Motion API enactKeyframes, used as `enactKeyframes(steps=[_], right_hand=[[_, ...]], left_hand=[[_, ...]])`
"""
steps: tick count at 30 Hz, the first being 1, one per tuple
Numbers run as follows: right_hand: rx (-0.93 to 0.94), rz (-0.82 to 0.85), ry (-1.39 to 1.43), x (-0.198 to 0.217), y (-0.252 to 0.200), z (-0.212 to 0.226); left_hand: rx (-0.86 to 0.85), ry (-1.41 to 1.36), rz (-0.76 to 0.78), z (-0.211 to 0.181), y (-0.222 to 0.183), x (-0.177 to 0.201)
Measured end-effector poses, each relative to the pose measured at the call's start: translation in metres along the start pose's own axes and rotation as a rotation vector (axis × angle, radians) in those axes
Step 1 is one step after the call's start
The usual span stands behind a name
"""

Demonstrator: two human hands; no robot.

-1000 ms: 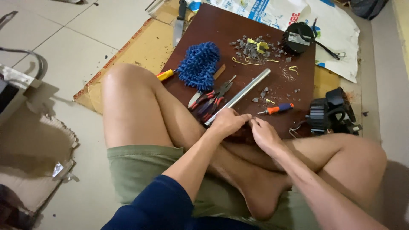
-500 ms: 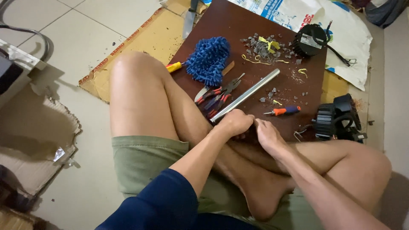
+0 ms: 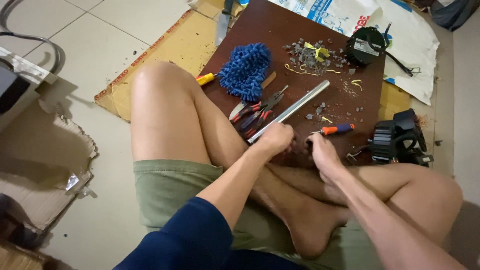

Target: The person is sitting on the floor and using various hand tools to repair or assemble an electronic device on a wooden board.

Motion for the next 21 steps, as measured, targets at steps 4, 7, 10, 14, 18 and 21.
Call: enactKeyframes(steps=[4, 7, 10, 14, 18, 21], right_hand=[[-0.042, 0.091, 0.209, -0.003, -0.034, 0.020], [-0.085, 0.189, 0.308, 0.000, -0.038, 0.020], [-0.100, 0.258, 0.326, -0.004, -0.050, 0.023], [-0.019, 0.239, 0.277, -0.012, -0.051, 0.026], [0.046, 0.204, 0.196, -0.010, -0.056, 0.036], [0.108, 0.190, 0.121, -0.013, -0.036, 0.022]], left_hand=[[0.000, -0.087, -0.065, 0.005, 0.006, 0.002], [0.080, -0.278, -0.081, 0.003, 0.003, -0.003], [0.054, -0.339, -0.030, 0.002, 0.004, -0.007], [0.048, -0.346, -0.038, -0.008, -0.003, -0.005], [0.021, -0.181, -0.034, -0.008, -0.003, -0.001], [0.032, -0.171, -0.055, 0.004, 0.009, -0.008]])
Point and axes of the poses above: each hand's wrist, its own y-axis towards the middle knuckle, its own x-axis out of the back of the hand, z = x × y, the point moved 5 cm from there along y, towards the middle knuckle, and after that the axes turned 14 degrees about -x, right-handed, at the moved point
